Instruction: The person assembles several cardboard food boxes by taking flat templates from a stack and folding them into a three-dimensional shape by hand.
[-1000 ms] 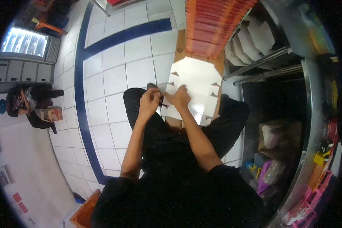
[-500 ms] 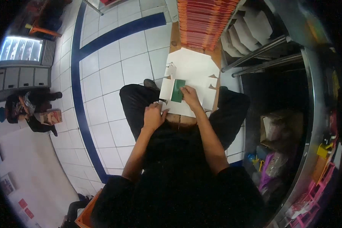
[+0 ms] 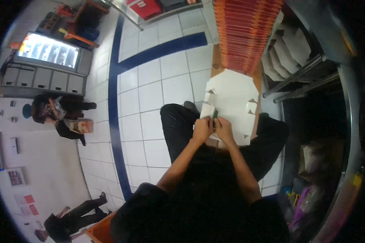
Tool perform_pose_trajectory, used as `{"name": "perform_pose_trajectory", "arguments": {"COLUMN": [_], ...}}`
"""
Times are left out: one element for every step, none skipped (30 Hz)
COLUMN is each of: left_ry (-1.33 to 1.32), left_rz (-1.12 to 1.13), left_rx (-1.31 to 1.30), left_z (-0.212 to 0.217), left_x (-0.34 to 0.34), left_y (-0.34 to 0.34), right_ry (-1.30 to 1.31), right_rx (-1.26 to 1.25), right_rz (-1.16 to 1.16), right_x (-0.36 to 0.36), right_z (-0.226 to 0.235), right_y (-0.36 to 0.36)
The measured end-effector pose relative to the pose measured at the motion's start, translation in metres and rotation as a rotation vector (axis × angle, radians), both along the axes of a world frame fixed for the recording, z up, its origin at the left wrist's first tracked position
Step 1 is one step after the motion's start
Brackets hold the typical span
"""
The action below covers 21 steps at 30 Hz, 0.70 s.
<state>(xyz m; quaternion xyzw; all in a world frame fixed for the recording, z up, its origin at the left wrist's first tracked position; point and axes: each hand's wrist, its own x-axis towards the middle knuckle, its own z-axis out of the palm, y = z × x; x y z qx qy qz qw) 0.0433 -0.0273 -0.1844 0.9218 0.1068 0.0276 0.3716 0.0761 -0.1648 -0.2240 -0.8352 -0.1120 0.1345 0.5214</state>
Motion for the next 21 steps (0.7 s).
{"name": "perform_pose_trajectory", "arguments": {"left_ry": [-0.002,-0.034,-0.065,-0.077,0.051,0.18,0.165,0.151,0.131,0.125,0.099,0.034,-0.028,-0.055,-0.089,-0.134,-0.089,-0.018,0.04,0.093,0.103], "left_rz": [-0.026,-0.046,-0.062,-0.062,-0.057,-0.049,-0.045,0.014,0.071,0.14,0.125,0.086,0.056,0.074,-0.049,-0.181,-0.237,-0.274,-0.304,-0.345,-0.319], "left_rx": [0.055,-0.001,-0.061,-0.05,-0.309,-0.571,-0.572,-0.346,-0.127,-0.083,-0.051,-0.077,-0.099,-0.108,-0.012,0.085,0.084,0.09,0.137,0.187,0.188], "left_z": [-0.001,-0.005,-0.007,-0.007,-0.004,-0.001,0.0,0.002,0.004,0.006,0.018,0.02,0.021,0.025,0.029,0.035,0.043,0.044,0.045,0.046,0.035], "left_x": [-0.004,-0.008,-0.009,-0.012,-0.015,-0.014,-0.009,-0.002,0.011,0.025,0.047,0.059,0.067,0.074,0.075,0.082,0.084,0.071,0.057,0.046,0.028], "left_y": [0.001,0.002,0.003,0.01,0.019,0.026,0.032,0.039,0.043,0.048,0.042,0.043,0.046,0.044,0.04,0.033,0.024,0.021,0.015,0.008,0.007], "right_ry": [-0.008,0.039,0.087,0.076,0.155,0.236,0.225,0.19,0.143,0.126,0.097,0.096,0.004,-0.042,-0.085,-0.011,0.065,-0.036,-0.045,0.04,0.151], "right_rx": [0.02,0.15,0.276,0.287,0.341,0.39,0.389,0.259,0.125,0.14,0.141,0.254,0.177,0.177,0.177,0.162,0.148,0.036,0.031,0.109,0.191], "right_rz": [0.003,-0.061,-0.118,-0.116,-0.083,-0.045,-0.035,-0.006,0.015,0.004,-0.017,-0.026,0.06,0.072,0.085,0.062,0.03,0.103,0.124,0.047,-0.014], "right_x": [-0.005,-0.01,-0.012,-0.015,-0.015,-0.016,-0.018,-0.017,-0.015,-0.019,-0.017,-0.02,-0.019,-0.018,-0.02,-0.02,-0.014,-0.013,-0.01,-0.009,-0.016], "right_z": [-0.002,-0.01,-0.01,-0.011,-0.008,-0.001,0.006,0.022,0.033,0.027,0.016,0.01,0.014,0.015,0.014,-0.005,-0.023,-0.009,-0.014,-0.02,-0.014], "right_y": [0.004,0.007,0.009,0.01,0.007,0.003,0.001,0.003,0.003,0.005,0.0,0.004,0.002,0.002,0.001,-0.004,-0.007,-0.01,-0.009,-0.01,-0.004]}}
